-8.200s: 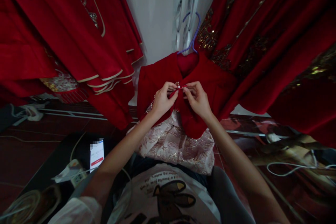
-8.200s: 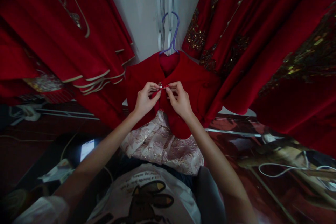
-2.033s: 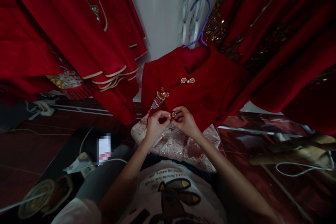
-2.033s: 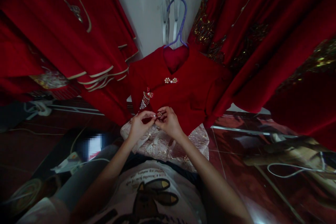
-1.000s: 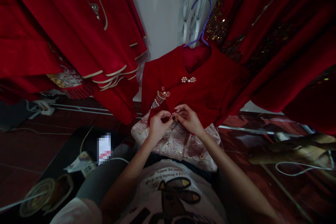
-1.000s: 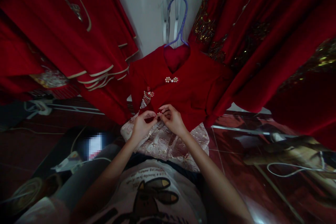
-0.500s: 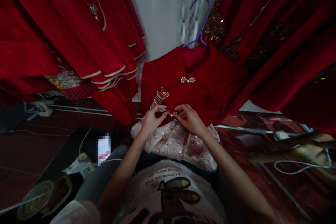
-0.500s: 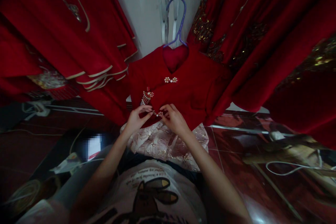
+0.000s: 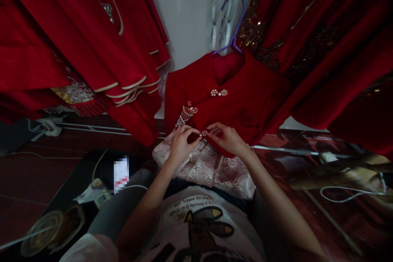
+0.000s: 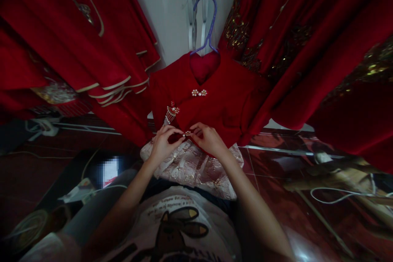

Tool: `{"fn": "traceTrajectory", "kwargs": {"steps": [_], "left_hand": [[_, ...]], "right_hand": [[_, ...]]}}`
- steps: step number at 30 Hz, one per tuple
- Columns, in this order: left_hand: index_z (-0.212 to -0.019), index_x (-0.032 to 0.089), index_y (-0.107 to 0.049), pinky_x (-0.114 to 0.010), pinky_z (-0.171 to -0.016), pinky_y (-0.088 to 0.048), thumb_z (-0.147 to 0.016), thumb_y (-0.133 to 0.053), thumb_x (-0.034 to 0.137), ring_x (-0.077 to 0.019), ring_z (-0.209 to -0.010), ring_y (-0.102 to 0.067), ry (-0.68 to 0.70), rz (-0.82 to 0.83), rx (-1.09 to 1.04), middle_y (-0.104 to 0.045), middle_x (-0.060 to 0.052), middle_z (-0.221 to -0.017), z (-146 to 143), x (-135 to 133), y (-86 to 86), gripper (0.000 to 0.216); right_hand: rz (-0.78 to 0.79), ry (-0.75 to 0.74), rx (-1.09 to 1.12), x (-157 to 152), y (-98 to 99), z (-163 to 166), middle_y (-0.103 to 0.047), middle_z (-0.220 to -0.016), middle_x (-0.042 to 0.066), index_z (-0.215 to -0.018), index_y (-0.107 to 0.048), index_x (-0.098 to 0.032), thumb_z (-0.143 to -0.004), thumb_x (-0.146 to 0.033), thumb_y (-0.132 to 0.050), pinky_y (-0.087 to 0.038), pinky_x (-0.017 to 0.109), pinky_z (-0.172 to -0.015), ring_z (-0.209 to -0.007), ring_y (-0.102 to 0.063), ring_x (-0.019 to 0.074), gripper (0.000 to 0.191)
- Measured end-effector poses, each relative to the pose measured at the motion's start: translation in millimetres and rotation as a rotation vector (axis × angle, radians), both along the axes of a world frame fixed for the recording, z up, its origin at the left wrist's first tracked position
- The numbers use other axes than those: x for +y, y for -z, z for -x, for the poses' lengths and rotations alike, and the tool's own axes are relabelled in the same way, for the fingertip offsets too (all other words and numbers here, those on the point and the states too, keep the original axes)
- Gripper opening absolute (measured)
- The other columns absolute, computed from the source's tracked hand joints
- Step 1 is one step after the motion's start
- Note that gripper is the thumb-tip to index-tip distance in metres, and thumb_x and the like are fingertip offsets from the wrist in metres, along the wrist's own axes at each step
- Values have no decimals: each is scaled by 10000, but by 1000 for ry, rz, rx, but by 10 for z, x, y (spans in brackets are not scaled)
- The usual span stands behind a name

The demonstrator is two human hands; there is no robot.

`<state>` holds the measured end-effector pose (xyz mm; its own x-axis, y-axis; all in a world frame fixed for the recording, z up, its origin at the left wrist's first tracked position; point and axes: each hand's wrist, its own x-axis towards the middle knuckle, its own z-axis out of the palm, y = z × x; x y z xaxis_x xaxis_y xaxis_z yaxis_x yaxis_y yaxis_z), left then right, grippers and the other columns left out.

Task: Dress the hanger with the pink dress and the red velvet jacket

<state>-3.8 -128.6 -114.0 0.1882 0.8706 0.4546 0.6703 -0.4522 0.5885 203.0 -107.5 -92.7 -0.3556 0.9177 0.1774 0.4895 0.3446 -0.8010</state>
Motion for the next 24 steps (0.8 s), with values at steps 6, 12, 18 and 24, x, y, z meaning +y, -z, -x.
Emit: {"fn": "traceTrajectory", "kwargs": {"steps": [6, 12, 18, 24], "left_hand": [[-935, 235, -666, -375, -868, -403, -857, -661, 313, -213, -968, -560, -43, -8, 159, -631, -23, -956, -65, 23, 21, 111], [-897, 208, -627, -355, -844, -412, -854, -668, 303, -193, -888, -581, -4, -31, 95, -665, -3, -883, -58, 50, 52, 111], [-891, 210, -615, -340, -843, -428, -886, -624, 267, -170, -861, -600, 23, -67, 11, -682, 9, -872, -94, 29, 114, 58], [-1050, 213, -606, -326, -832, -470, -913, -576, 297, -159, -866, -567, -91, -224, -109, -601, -31, -935, 36, 273, -227, 163]], "right_hand": [[69, 8, 132, 83, 224, 77, -703, -847, 59, -942, -617, -171, -821, -296, -644, -547, 291, -732, -770, -677, 152, 176], [26, 26, 180, 80, 211, 102, -689, -814, 32, -851, -619, -184, -768, -315, -702, -536, 268, -705, -737, -660, 142, 175], [30, 21, 199, 60, 203, 101, -694, -819, 37, -822, -628, -187, -784, -350, -690, -543, 270, -709, -749, -666, 149, 179], [134, -91, 192, 65, 112, -21, -691, -785, 31, -811, -632, -177, -756, -377, -731, -532, 270, -693, -731, -656, 142, 230]]}}
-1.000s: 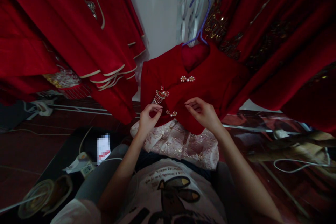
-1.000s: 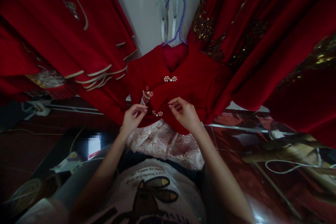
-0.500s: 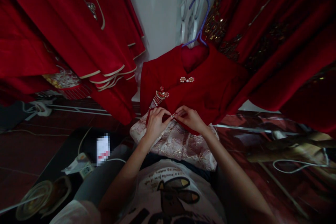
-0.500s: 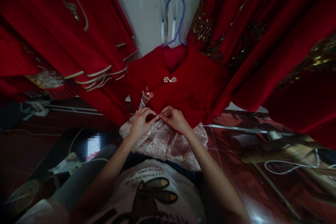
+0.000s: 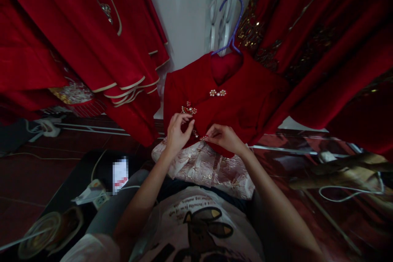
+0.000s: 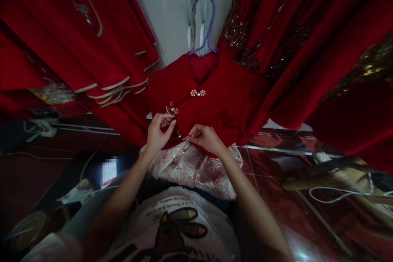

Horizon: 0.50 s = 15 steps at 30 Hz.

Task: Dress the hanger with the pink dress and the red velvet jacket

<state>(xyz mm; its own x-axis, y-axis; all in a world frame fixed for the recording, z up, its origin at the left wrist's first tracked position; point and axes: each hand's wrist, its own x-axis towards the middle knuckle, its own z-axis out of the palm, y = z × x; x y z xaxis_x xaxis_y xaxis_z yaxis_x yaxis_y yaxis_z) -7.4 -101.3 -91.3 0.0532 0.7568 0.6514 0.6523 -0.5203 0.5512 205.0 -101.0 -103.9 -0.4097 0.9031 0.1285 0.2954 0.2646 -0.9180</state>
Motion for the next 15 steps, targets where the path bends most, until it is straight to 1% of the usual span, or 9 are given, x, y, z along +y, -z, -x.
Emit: {"fn": "traceTrajectory", "kwargs": {"steps": [2, 3, 6, 10, 15], "left_hand": [[-1166, 244, -590, -371, -910, -450, -934, -538, 293, -192, -997, -529, -14, -78, 113, -558, -58, -1038, 96, 151, -186, 243], [-1183, 263, -594, -395, -937, -436, -937, -530, 301, -209, -1044, -502, 12, -97, 211, -535, -66, -1074, 142, 226, -273, 257], [-1123, 260, -639, -411, -934, -426, -942, -507, 329, -234, -1059, -459, 120, -121, 484, -492, -84, -1106, 246, 426, -466, 235], [-1056, 213, -651, -421, -940, -416, -943, -489, 353, -245, -1038, -453, 224, -140, 694, -487, -107, -1152, 319, 611, -579, 243], [-1031, 218, -644, -449, -985, -384, -930, -510, 360, -268, -1131, -462, 321, -157, 790, -504, -114, -1253, 376, 727, -654, 219]], "right_hand": [[33, -66, -10, -6, -59, -55, -689, -777, 27, -805, -629, -176, -749, -370, -739, -529, 268, -689, -722, -650, 135, 229], [40, -86, -13, -12, -90, -81, -687, -776, 26, -804, -627, -177, -750, -369, -737, -528, 268, -686, -718, -646, 132, 227], [46, -99, -17, -35, -170, -144, -686, -786, 24, -813, -623, -180, -760, -362, -727, -527, 271, -689, -718, -642, 128, 216], [53, -91, -20, -54, -231, -191, -689, -798, 25, -822, -622, -185, -775, -353, -715, -533, 285, -707, -734, -647, 135, 198], [42, -99, -16, -45, -242, -223, -692, -806, 28, -828, -624, -182, -773, -366, -718, -537, 287, -708, -733, -648, 135, 214]]}}
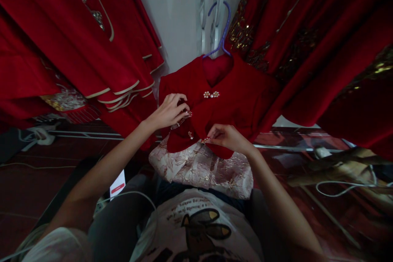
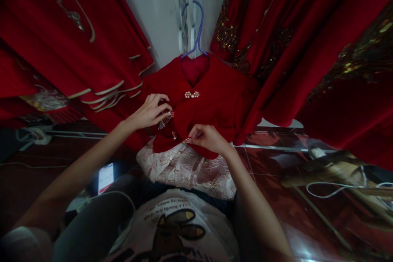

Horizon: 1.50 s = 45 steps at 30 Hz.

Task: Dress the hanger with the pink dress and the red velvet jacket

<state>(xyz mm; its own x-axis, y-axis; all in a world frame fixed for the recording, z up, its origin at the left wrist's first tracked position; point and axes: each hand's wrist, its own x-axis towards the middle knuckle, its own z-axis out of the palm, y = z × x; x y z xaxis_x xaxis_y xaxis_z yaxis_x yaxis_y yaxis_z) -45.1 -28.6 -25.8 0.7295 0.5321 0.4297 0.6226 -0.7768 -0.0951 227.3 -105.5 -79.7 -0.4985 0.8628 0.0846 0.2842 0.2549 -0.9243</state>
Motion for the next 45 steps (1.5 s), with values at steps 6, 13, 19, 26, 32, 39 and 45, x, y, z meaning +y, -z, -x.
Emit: {"fn": "traceTrajectory", "kwargs": {"steps": [6, 13, 19, 26, 32, 39, 45], "left_hand": [[-977, 255, -642, -533, -1145, -178, -943, -495, 318, -224, -1121, -519, 48, 17, 8, -659, -40, -1060, -22, 41, 5, 163], [-925, 323, -685, -450, -1026, -355, -934, -508, 315, -184, -907, -580, 70, 69, -97, -667, -8, -846, 30, 277, 219, 177], [-1014, 226, -663, -468, -985, -347, -947, -472, 363, -235, -1009, -516, -57, -157, -316, -618, -82, -1025, -363, 214, -31, 244], [-1086, 229, -632, -474, -997, -325, -943, -475, 440, -273, -1151, -442, 54, -90, -192, -525, -101, -1227, -790, 170, -308, 299], [-1006, 208, -611, -528, -1088, -241, -943, -474, 352, -240, -1143, -487, 135, -62, -177, -605, -67, -1147, -854, 214, -333, 208], [-923, 204, -606, -607, -1154, -119, -945, -422, 268, -209, -1122, -536, 127, -116, -133, -653, -33, -984, -882, 248, -265, 196], [-977, 212, -607, -488, -1106, -287, -995, -352, 283, -158, -972, -602, 149, -207, -70, -657, -16, -938, -865, 290, -272, 265]], "right_hand": [[2, -9, 20, -3, 9, 2, -682, -799, 20, -836, -620, -182, -780, -344, -714, -529, 271, -694, -729, -642, 128, 196], [-11, -2, 35, -13, -2, 26, -686, -802, 23, -836, -623, -183, -776, -349, -721, -529, 281, -714, -742, -645, 132, 202], [78, -69, 4, -70, -146, -69, -701, -800, 28, -823, -629, -180, -756, -341, -734, -536, 287, -714, -737, -659, 137, 203], [159, -189, -73, -188, -385, -267, -725, -806, 27, -818, -662, -183, -745, -351, -742, -529, 267, -666, -745, -680, 154, 200], [143, -171, -57, -191, -448, -382, -730, -884, 38, -937, -675, -183, -806, -360, -688, -540, 268, -742, -810, -679, 140, 220], [38, -18, -26, -188, -499, -388, -720, -891, 45, -942, -665, -188, -830, -396, -660, -552, 307, -799, -838, -677, 151, 237], [-263, 281, 167, -34, -795, -186, -683, -1070, 66, -993, -639, -204, -851, -430, -642, -512, 352, -975, -1031, -649, 179, 268]]}}
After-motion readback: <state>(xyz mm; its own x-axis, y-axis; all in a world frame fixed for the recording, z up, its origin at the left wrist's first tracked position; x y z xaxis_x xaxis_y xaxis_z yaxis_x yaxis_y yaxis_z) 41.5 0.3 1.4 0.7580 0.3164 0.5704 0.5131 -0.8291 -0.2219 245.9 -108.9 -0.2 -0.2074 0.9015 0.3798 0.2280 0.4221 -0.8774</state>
